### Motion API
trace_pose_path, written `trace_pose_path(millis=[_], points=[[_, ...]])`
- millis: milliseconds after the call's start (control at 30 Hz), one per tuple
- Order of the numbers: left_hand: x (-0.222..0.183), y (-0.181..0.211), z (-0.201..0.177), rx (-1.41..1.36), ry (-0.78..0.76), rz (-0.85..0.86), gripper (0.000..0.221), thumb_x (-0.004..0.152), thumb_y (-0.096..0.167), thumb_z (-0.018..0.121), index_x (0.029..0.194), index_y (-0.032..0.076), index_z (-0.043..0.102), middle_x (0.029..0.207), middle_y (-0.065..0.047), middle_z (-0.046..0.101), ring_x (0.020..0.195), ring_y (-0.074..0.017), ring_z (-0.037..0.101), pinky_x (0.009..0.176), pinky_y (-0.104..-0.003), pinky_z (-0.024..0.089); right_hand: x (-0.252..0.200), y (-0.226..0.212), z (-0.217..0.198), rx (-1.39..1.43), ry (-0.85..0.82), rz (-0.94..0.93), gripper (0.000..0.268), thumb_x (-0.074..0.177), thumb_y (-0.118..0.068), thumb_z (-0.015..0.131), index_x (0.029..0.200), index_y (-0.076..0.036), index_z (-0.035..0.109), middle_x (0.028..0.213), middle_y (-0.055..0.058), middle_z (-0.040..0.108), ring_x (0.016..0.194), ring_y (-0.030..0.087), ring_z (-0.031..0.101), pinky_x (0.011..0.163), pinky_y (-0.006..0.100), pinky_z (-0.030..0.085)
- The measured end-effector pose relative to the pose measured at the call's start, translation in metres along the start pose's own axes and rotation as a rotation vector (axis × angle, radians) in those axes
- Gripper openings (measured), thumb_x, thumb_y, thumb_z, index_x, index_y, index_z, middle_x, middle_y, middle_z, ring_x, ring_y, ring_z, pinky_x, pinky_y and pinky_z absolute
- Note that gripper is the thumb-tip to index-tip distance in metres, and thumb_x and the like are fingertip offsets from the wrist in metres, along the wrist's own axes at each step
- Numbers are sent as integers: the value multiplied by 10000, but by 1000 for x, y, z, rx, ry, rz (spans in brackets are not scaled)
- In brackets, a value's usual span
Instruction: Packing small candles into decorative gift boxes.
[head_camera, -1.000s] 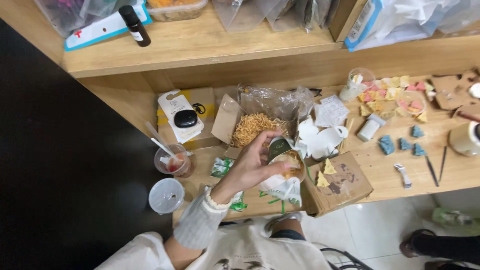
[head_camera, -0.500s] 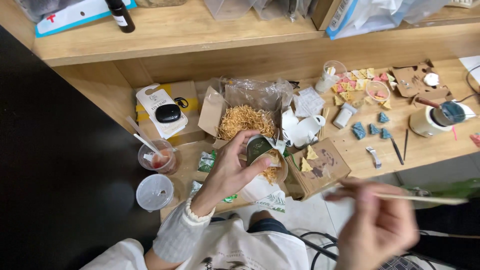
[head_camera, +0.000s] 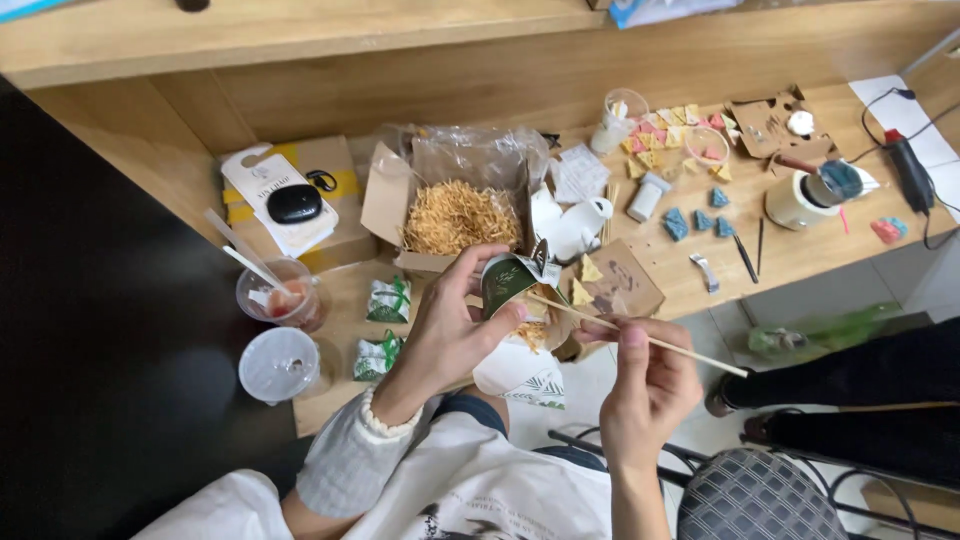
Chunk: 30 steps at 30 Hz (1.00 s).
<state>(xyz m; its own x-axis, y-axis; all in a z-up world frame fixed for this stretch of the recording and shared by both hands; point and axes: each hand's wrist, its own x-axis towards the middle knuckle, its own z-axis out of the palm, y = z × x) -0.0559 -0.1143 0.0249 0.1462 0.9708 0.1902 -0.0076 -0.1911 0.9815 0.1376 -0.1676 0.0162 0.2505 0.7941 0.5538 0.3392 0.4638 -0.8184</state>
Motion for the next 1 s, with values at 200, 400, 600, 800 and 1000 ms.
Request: trace_pose_path(millis=[200, 400, 600, 800, 1000], points=[[-1, -16, 12, -63, -18, -68, 578, 816, 102, 774, 1335, 21, 531, 1076, -72, 723, 962, -133, 671, 760, -276, 588, -5, -6, -17, 267, 21, 127, 160, 1121, -103, 526, 1108, 52, 564, 974, 186, 694, 885, 251, 720, 863, 366, 591], [-1, -10, 9, -129, -26, -80, 609, 797, 68, 739, 1362, 28, 513, 1118, -63, 691, 1006, -127, 644, 770, -287, 593, -14, 0, -21, 284, 39, 47, 145, 1128, -103, 530, 1120, 41, 543, 985, 180, 666, 858, 242, 700, 846, 377, 596], [8, -1, -1, -66, -26, -63, 646, 769, 51, 745, 1374, 54, 519, 1137, -59, 689, 1039, -133, 643, 750, -275, 594, -13, -4, -23, 208, 56, -10, 142, 1140, -93, 525, 1106, 44, 531, 964, 210, 677, 804, 232, 688, 863, 377, 581], [8, 3, -12, -56, -48, -110, 674, 765, 51, 723, 1399, 75, 495, 1139, -71, 692, 1032, -139, 656, 770, -283, 571, -5, -15, 1, 197, 40, -152, 100, 1111, -59, 529, 1127, 39, 543, 993, 210, 680, 823, 252, 703, 822, 360, 610], [17, -32, -19, -187, -101, -142, 631, 830, 109, 714, 1418, 68, 491, 1157, -118, 682, 1026, -162, 663, 839, -317, 565, 8, -9, 17, 87, -170, -171, 36, 1037, 25, 566, 1058, 48, 584, 945, 187, 696, 864, 265, 704, 800, 362, 591]])
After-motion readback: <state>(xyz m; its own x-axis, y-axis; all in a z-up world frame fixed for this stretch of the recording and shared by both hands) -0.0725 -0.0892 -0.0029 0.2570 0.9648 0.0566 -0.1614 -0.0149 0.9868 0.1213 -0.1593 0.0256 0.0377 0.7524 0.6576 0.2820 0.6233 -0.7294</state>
